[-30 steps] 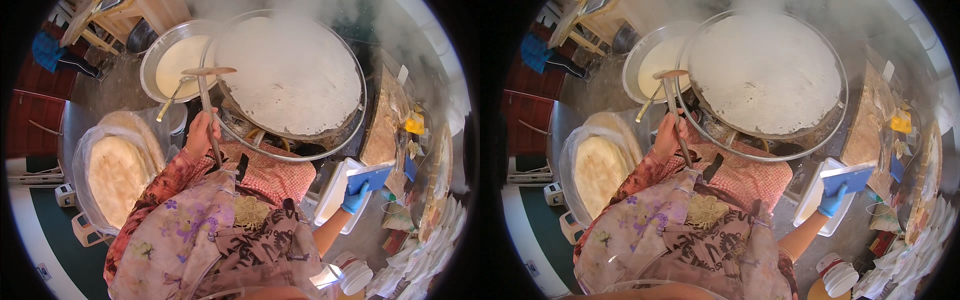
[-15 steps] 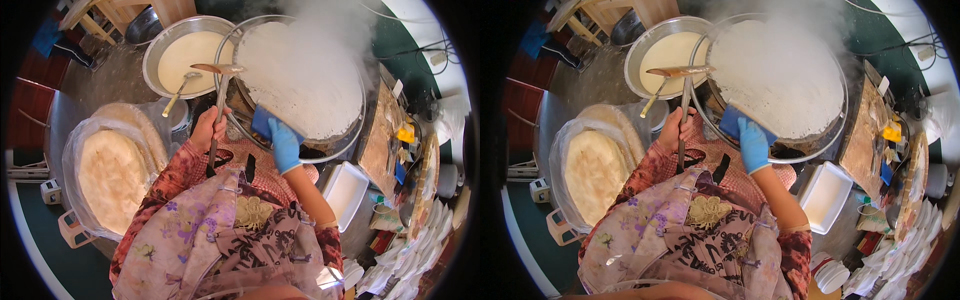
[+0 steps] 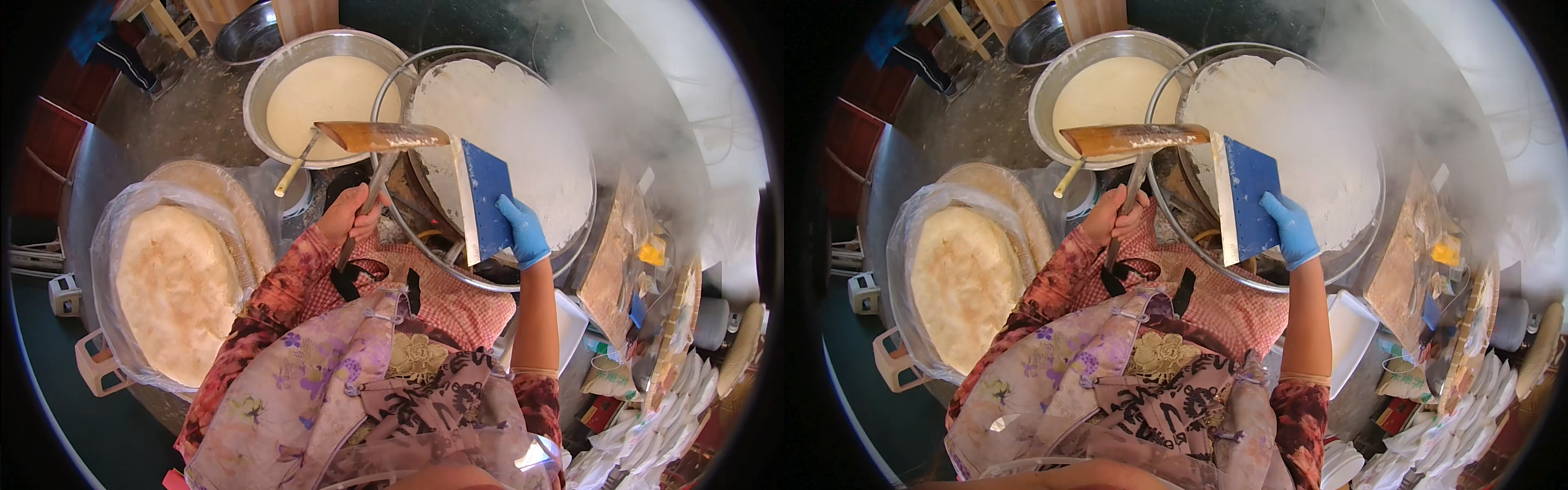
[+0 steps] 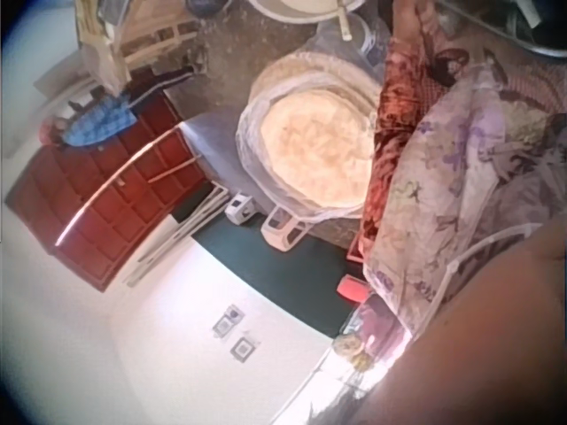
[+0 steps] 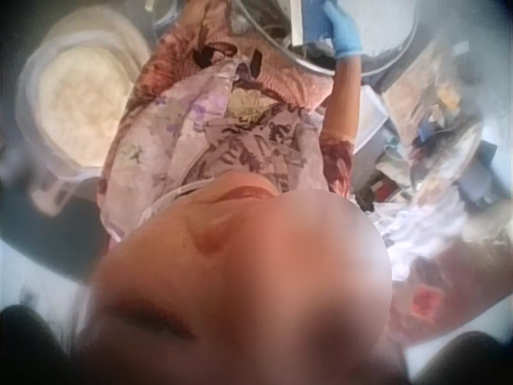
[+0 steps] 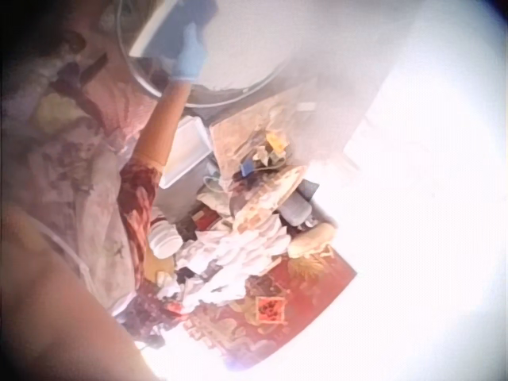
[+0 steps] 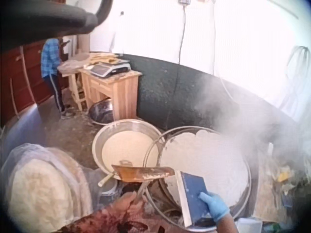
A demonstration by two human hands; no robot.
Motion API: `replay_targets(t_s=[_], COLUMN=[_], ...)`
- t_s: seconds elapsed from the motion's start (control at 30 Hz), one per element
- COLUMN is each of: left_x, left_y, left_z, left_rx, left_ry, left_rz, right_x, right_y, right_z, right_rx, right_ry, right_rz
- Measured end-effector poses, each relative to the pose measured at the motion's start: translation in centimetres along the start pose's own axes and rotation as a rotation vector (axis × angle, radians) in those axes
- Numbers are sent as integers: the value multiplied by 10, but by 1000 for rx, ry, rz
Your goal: The person ladles batter onto a hot griddle, spreads it into a thin circle, cooks it, then lifts and folds the crepe before placing it into a container. The process repeats with multiple crepes.
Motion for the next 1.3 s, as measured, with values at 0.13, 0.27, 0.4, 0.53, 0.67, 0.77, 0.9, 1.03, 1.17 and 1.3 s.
replay_targets(t_s=[0.13,0.27,0.4,0.53,0.67,0.77,0.9,1.03,1.17,1.3], left_x=[9,25,42,58,70,76,85,88,86,84], left_y=[9,20,33,39,38,36,33,31,30,30], left_z=[-1,-11,-37,-52,-54,-55,-54,-48,-46,-47], left_rx=[95,157,71,5,-16,-20,-9,-27,-37,-31], left_ry=[94,268,416,483,528,536,553,536,543,553], left_rz=[168,354,142,63,51,10,-22,-54,-61,-43], right_x=[-30,-30,0,8,-26,-59,-66,-53,-70,-72], right_y=[-6,-36,-72,-109,-114,-88,-68,-85,-90,-91], right_z=[-4,7,65,136,197,218,217,214,214,190], right_rx=[2,141,158,443,742,819,801,800,659,634], right_ry=[-237,-277,-90,51,309,276,204,244,215,97], right_rz=[-55,93,74,-588,-1209,-1447,-1502,-1297,-1371,-1337])
Point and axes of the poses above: each hand's wrist, its own z-axis towards the middle knuckle, its own x-axis out of the back of the hand, y = z × x, the point moved 5 cm from there along z, towards the middle knuckle, and after that the axes turned 4 degrees about -z, right-handed, at the moved point
